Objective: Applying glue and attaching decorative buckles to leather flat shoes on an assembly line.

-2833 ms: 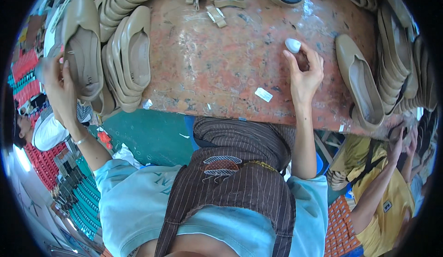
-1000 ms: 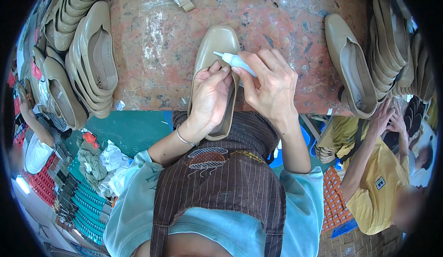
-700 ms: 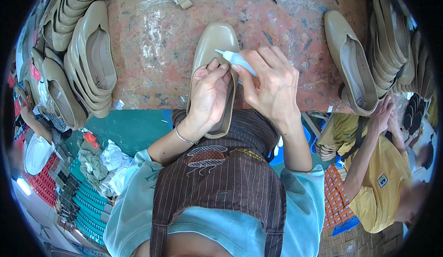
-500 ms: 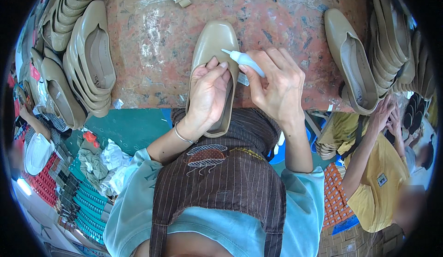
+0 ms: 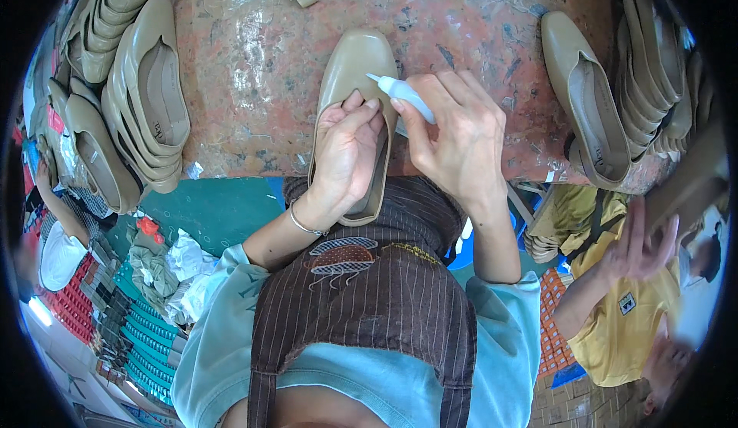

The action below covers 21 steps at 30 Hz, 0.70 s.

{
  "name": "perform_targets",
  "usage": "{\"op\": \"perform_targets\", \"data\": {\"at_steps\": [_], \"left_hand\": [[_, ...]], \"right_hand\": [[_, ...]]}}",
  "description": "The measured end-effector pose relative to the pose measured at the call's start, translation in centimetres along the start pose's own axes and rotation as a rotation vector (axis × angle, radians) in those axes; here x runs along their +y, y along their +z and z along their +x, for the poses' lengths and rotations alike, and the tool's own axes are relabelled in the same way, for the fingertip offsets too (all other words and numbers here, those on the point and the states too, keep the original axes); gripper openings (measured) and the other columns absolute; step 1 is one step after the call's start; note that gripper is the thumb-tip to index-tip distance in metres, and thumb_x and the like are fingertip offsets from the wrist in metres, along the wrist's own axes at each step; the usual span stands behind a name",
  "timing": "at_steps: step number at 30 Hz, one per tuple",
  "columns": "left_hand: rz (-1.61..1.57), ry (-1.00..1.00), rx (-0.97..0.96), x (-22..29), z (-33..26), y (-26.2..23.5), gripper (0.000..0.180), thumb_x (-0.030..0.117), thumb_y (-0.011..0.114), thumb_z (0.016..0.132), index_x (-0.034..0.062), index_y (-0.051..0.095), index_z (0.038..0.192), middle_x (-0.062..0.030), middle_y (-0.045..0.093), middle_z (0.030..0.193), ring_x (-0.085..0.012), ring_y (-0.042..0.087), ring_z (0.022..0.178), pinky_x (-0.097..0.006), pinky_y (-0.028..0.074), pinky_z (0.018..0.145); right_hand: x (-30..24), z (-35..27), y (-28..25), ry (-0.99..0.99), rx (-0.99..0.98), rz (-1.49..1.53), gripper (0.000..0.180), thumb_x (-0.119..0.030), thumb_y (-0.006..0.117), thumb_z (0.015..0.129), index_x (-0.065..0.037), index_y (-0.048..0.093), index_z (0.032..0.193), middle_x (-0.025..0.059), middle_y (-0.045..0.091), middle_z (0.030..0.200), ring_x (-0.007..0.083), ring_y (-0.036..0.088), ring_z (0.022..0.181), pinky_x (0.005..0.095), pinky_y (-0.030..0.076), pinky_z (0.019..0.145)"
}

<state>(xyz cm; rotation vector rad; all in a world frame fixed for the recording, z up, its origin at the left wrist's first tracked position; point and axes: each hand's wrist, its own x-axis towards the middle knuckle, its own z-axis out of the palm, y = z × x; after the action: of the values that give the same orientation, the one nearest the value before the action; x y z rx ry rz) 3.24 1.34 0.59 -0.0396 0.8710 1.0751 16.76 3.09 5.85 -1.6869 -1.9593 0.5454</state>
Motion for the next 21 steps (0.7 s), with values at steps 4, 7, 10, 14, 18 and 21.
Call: {"op": "perform_targets", "data": {"at_steps": [4, 7, 10, 14, 18, 21], "left_hand": [[-0.02, -0.003, 0.018, 0.3, -0.2, 0.6, 0.01, -0.002, 0.053, 0.09, 0.001, 0.058, 0.097, -0.0059, 0.062, 0.096, -0.0111, 0.059, 0.088, -0.026, 0.048, 0.083], [-0.012, -0.022, -0.039, 0.2, 0.0, 0.0, 0.018, -0.005, 0.048, 0.089, -0.0009, 0.056, 0.105, -0.0079, 0.062, 0.107, -0.0171, 0.057, 0.103, -0.033, 0.042, 0.095], [0.011, -0.041, -0.038, 0.6, -0.1, 0.6, 0.017, -0.005, 0.048, 0.089, -0.0014, 0.056, 0.104, -0.0081, 0.061, 0.108, -0.0176, 0.057, 0.104, -0.033, 0.043, 0.096], [-0.029, -0.017, -0.027, 0.6, -0.2, 0.9, 0.012, -0.002, 0.051, 0.09, -0.0004, 0.058, 0.1, -0.0086, 0.063, 0.1, -0.0115, 0.06, 0.09, -0.025, 0.048, 0.082], [-0.062, -0.012, -0.003, 0.3, -0.2, 0.1, 0.015, -0.005, 0.053, 0.088, -0.0002, 0.057, 0.101, -0.0099, 0.063, 0.103, -0.0153, 0.06, 0.095, -0.029, 0.047, 0.088], [-0.09, -0.005, 0.021, -0.1, -0.2, -0.4, 0.018, -0.007, 0.055, 0.085, 0.0, 0.057, 0.101, -0.0104, 0.063, 0.104, -0.0188, 0.06, 0.099, -0.033, 0.045, 0.094]], "right_hand": [[0.3, -0.3, -0.4, 0.023, 0.008, 0.015, 0.014, -0.01, 0.071, 0.072, -0.004, 0.065, 0.083, 0.0094, 0.06, 0.074, 0.0274, 0.057, 0.066, 0.0365, 0.046, 0.058], [-0.2, -0.1, -0.2, 0.03, -0.037, 0.005, 0.014, -0.01, 0.071, 0.072, -0.005, 0.066, 0.084, 0.0095, 0.061, 0.075, 0.0275, 0.058, 0.067, 0.0363, 0.047, 0.058], [-0.9, 0.4, 0.4, 0.014, -0.024, 0.034, 0.014, -0.01, 0.07, 0.073, -0.005, 0.067, 0.085, 0.0095, 0.061, 0.075, 0.0276, 0.058, 0.067, 0.0365, 0.047, 0.058], [-0.9, 0.6, 0.1, 0.044, -0.042, 0.019, 0.013, -0.01, 0.07, 0.072, -0.006, 0.067, 0.084, 0.0096, 0.062, 0.076, 0.0288, 0.058, 0.069, 0.0369, 0.047, 0.059], [0.4, -0.2, -0.8, 0.141, -0.017, 0.137, 0.012, -0.008, 0.069, 0.076, -0.003, 0.068, 0.087, 0.0109, 0.065, 0.082, 0.0239, 0.061, 0.073, 0.0327, 0.048, 0.064], [2.3, -0.8, -0.5, 0.193, 0.057, 0.364, 0.015, -0.01, 0.066, 0.085, 0.002, 0.066, 0.095, 0.0079, 0.067, 0.086, 0.0145, 0.061, 0.079, 0.0278, 0.047, 0.072]]}}
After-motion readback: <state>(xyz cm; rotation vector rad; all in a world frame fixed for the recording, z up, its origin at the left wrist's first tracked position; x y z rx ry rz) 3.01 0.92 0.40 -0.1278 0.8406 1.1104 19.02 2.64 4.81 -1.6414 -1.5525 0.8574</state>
